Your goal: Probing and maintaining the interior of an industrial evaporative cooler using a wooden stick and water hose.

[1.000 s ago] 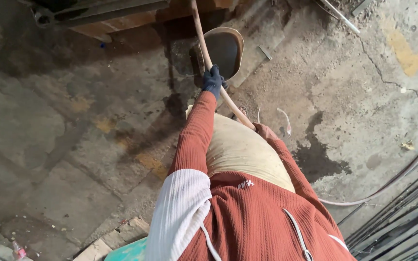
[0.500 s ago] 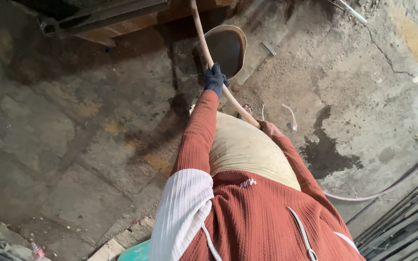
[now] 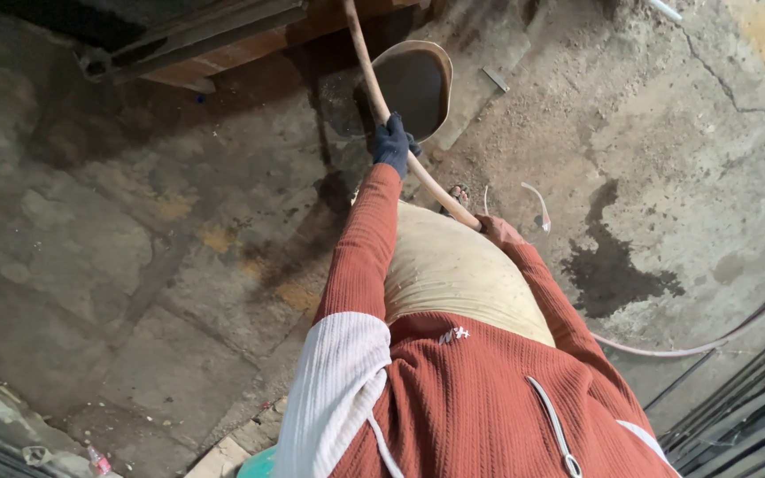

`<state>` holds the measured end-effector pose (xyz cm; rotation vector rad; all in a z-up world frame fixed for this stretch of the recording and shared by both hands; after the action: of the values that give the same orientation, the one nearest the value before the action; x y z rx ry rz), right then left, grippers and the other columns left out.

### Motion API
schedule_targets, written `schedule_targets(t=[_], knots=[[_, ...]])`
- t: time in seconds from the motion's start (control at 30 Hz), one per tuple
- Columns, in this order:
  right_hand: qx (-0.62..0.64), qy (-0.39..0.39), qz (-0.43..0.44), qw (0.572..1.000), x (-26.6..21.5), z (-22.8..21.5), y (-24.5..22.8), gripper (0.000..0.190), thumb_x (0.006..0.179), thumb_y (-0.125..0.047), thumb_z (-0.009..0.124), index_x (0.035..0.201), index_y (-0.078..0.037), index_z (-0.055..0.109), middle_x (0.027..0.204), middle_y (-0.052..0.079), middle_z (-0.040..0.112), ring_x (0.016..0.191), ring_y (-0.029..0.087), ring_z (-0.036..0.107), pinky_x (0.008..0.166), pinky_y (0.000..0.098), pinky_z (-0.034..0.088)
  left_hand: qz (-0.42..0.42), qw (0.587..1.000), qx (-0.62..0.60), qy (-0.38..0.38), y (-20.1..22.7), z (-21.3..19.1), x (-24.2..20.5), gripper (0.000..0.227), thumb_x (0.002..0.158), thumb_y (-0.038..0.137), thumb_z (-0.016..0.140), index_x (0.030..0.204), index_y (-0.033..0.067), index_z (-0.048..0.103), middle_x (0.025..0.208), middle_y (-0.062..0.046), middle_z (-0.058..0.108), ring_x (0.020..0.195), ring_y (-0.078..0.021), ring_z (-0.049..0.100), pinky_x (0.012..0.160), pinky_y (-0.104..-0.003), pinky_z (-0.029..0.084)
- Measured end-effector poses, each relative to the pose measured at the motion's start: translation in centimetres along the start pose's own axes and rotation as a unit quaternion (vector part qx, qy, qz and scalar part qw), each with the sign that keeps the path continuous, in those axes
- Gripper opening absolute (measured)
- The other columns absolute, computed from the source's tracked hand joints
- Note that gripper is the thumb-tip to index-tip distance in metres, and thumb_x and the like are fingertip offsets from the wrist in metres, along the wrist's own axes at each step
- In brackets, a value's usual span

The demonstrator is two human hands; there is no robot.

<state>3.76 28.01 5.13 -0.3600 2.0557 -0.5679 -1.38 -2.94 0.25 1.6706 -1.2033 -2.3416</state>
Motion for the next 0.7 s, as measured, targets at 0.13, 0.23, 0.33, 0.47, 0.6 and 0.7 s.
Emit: schedule_targets(t=[0.13,0.23,0.33,0.47,0.6,0.7], knots=[[-0.01,0.0,0.008,1.0,-0.3,-0.3,-0.9,0.047,0.088,-0.037,0.071,0.126,-0.009,0.069,0.106,0.015,0.076,0.095,0.027,0.073,0.083,0.0402,0.055,0.002,1.0,-0.013,-0.007,0.2,0.0,0.1,0.039,0.099,0.041,0.057,0.102,0.0031,0.051,0.057,-0.007,0.054,0.04,-0.02,0.055,0.039,-0.037,0.053],[0.001,0.001,0.031,1.0,-1.2,-0.8,-2.7,0.051,0.087,-0.042,0.072,0.128,-0.01,0.07,0.106,0.013,0.077,0.095,0.025,0.073,0.082,0.0394,0.055,0.005,1.0,0.015,0.001,0.2,-0.1,0.0,0.042,0.1,0.043,0.057,0.099,0.0012,0.052,0.058,-0.008,0.057,0.04,-0.0208,0.057,0.04,-0.037,0.055],[0.019,-0.002,0.068,0.997,-2.0,-1.2,-4.3,0.053,0.087,-0.046,0.073,0.127,-0.01,0.071,0.105,0.011,0.078,0.094,0.022,0.074,0.082,0.0384,0.056,0.0,0.999,0.038,0.016,0.3,-0.1,0.2,0.045,0.101,0.044,0.057,0.097,-0.0005,0.053,0.059,-0.008,0.058,0.041,-0.0209,0.058,0.04,-0.037,0.056],[0.026,-0.006,0.089,0.996,-2.1,-1.4,-4.5,0.054,0.087,-0.047,0.073,0.126,-0.01,0.073,0.104,0.01,0.079,0.094,0.021,0.074,0.083,0.0376,0.056,-0.007,0.999,0.041,0.019,0.3,-0.2,0.4,0.045,0.101,0.044,0.057,0.097,-0.0001,0.053,0.059,-0.009,0.059,0.041,-0.0205,0.058,0.04,-0.037,0.055],[0.044,-0.01,0.093,0.995,-2.6,-1.6,-5.2,0.056,0.086,-0.047,0.073,0.129,-0.011,0.071,0.107,0.01,0.079,0.095,0.021,0.074,0.083,0.0373,0.056,0.002,0.998,0.062,0.016,-0.1,-0.3,1.2,0.045,0.102,0.044,0.054,0.098,-0.0002,0.054,0.059,-0.008,0.06,0.041,-0.0197,0.06,0.04,-0.036,0.056],[0.053,-0.013,0.098,0.994,-2.4,-1.4,-4.9,0.059,0.086,-0.049,0.073,0.131,-0.012,0.07,0.11,0.009,0.078,0.097,0.02,0.073,0.084,0.0368,0.056,-0.005,0.998,0.068,0.015,0.7,-0.3,0.1,0.044,0.102,0.044,0.054,0.1,0.0,0.054,0.059,-0.007,0.06,0.042,-0.0193,0.06,0.041,-0.036,0.056]])
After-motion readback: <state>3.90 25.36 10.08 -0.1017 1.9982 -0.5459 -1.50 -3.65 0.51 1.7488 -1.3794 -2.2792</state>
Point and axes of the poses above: each hand's wrist, its own x-axis towards the middle knuckle, its own z-axis out of the palm, y = z × x, the point moved 3 cm from there along x, towards the middle knuckle
